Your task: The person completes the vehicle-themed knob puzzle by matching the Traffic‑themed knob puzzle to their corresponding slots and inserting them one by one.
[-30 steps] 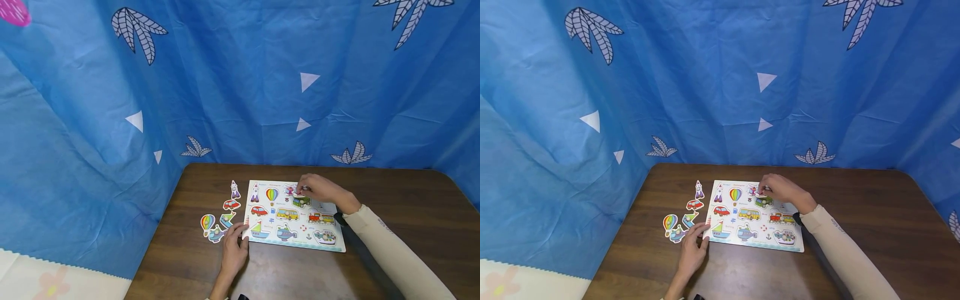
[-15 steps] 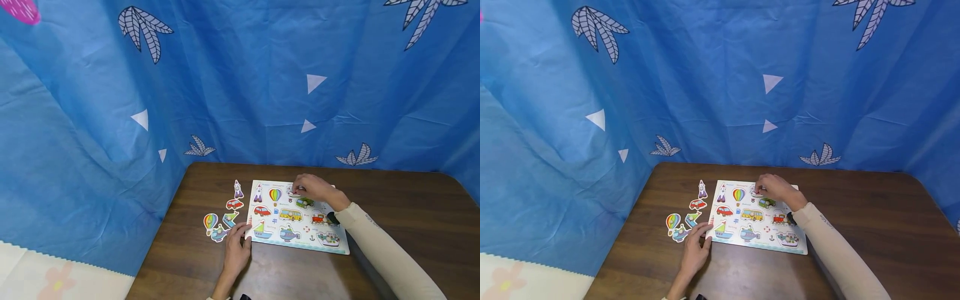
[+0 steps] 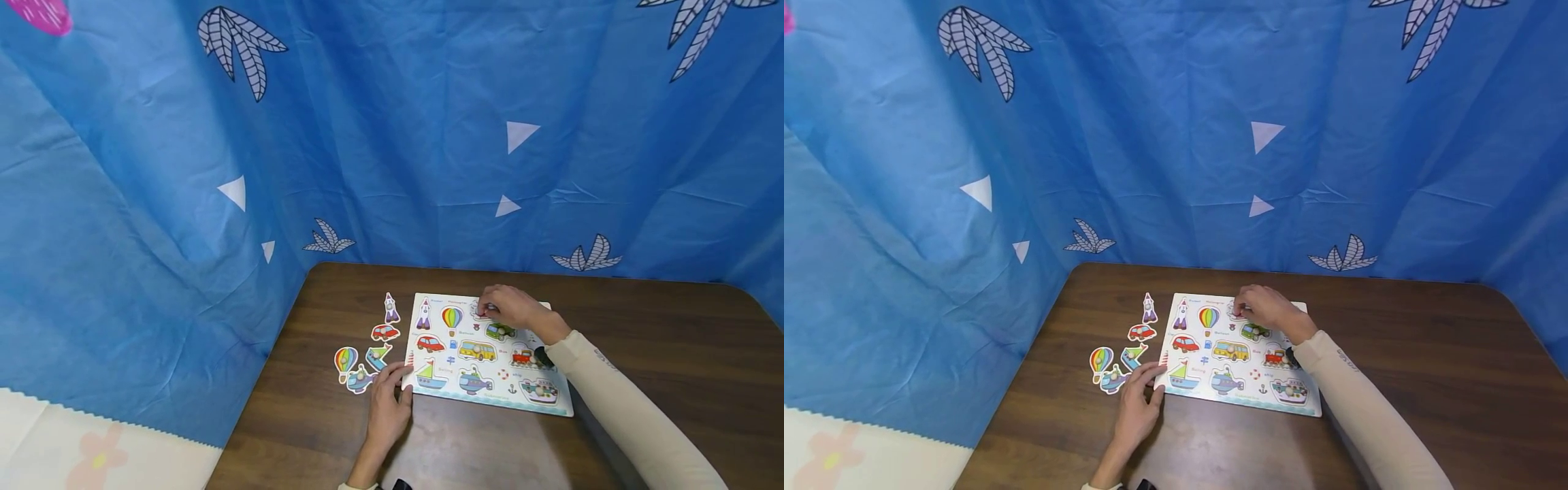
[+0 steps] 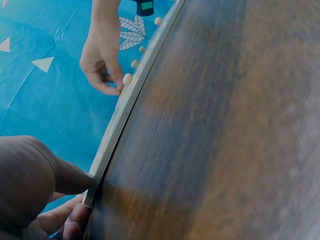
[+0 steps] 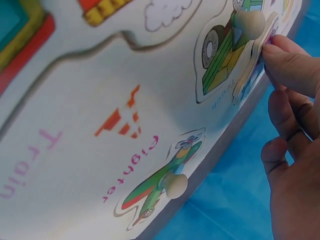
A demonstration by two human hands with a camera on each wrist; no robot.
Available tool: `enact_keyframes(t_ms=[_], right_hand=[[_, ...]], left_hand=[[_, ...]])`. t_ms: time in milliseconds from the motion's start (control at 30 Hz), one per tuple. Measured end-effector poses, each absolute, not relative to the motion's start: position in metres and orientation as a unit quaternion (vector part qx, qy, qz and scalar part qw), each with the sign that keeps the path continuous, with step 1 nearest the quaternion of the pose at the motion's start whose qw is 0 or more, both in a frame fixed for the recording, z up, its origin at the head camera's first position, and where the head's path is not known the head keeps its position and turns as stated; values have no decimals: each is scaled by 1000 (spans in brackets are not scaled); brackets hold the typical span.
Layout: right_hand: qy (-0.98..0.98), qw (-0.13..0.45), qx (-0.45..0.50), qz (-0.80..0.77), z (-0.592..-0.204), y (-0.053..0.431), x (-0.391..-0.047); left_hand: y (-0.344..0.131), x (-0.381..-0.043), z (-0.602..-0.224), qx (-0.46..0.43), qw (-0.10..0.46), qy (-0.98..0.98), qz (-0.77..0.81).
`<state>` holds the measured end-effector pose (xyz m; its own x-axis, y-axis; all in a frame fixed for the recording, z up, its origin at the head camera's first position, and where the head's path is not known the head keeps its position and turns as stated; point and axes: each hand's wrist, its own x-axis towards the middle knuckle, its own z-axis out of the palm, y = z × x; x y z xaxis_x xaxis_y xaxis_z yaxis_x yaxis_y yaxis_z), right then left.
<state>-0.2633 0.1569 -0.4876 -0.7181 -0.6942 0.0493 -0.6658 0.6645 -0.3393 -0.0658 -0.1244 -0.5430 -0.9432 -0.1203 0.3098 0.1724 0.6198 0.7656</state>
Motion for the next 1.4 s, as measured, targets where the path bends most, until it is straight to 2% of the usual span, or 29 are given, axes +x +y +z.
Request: enact_keyframes(t_ms=[533,867,1133,1400], right_hand=[[923,49,-340,-172,-492,152,-260],[924,29,-328,-195,-499,159,-251],[930,-22,-282,-236,-494,192,-220],[924,-31,-273,-266,-486,223,-173]], left_hand=[[-124,-66,-544,-16,168,-884,-437],[-124,-65,-544,-15,168,-883,-439],[-124,-66,-544,-19,172,-881,-440],[-126,-66,-544,-14,165,-882,-440]])
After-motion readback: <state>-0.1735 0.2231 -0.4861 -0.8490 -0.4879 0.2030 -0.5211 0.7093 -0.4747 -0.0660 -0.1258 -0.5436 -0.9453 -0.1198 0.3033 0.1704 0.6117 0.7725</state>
